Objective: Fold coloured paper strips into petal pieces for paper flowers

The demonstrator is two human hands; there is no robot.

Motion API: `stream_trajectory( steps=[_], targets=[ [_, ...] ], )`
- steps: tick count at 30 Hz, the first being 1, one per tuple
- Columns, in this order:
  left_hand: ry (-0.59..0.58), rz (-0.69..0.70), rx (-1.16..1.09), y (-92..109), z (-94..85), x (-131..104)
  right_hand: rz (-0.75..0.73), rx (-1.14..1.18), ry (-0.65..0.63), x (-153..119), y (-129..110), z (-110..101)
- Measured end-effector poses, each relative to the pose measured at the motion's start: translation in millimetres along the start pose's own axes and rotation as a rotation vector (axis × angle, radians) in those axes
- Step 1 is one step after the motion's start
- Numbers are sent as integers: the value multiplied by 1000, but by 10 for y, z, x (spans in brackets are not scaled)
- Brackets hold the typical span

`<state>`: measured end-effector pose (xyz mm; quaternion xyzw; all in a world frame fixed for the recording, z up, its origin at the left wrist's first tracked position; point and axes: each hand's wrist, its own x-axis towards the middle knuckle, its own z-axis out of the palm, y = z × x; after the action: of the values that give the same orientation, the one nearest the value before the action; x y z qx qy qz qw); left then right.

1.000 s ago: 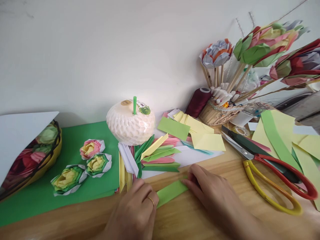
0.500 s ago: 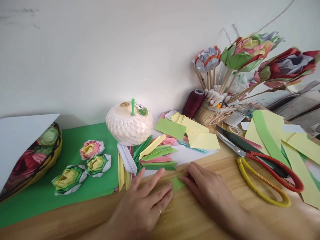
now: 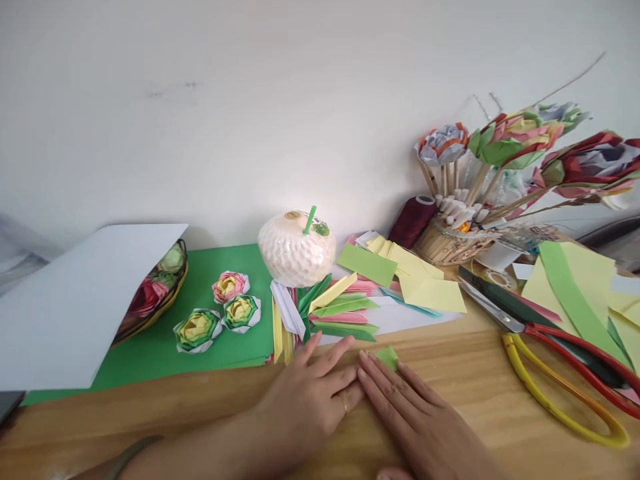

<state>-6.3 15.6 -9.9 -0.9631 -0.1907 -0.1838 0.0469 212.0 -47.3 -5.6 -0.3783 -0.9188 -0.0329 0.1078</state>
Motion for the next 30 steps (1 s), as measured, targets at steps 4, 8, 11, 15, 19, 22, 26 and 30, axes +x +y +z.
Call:
stream_trajectory(
  steps=[4, 8, 11, 15, 19, 22, 26, 30],
  targets=[
    [-9, 14, 51, 8, -31, -7, -7, -50, -36, -35, 56, 24],
    [-21, 22, 123, 21, -86, -55, -9, -77, -41, -42, 129, -32],
    [-6, 27, 179, 54, -134, -99, 15, -82, -52, -81, 181, -73],
    [22, 54, 273, 145, -184, -132, 127, -111, -44, -169, 254, -80],
    [25, 20, 345, 233, -203, -160, 115, -150, -39, -194, 260, -103],
    [14, 4, 361, 254, -202, -174, 92, -210, -22, -144, 190, -125],
    [3, 15, 367, 250, -205, -173, -11, -186, 22, 4, 30, -81],
    [-8, 23, 378, 263, -219, -173, -156, 13, 11, 147, -79, 1]
  ],
)
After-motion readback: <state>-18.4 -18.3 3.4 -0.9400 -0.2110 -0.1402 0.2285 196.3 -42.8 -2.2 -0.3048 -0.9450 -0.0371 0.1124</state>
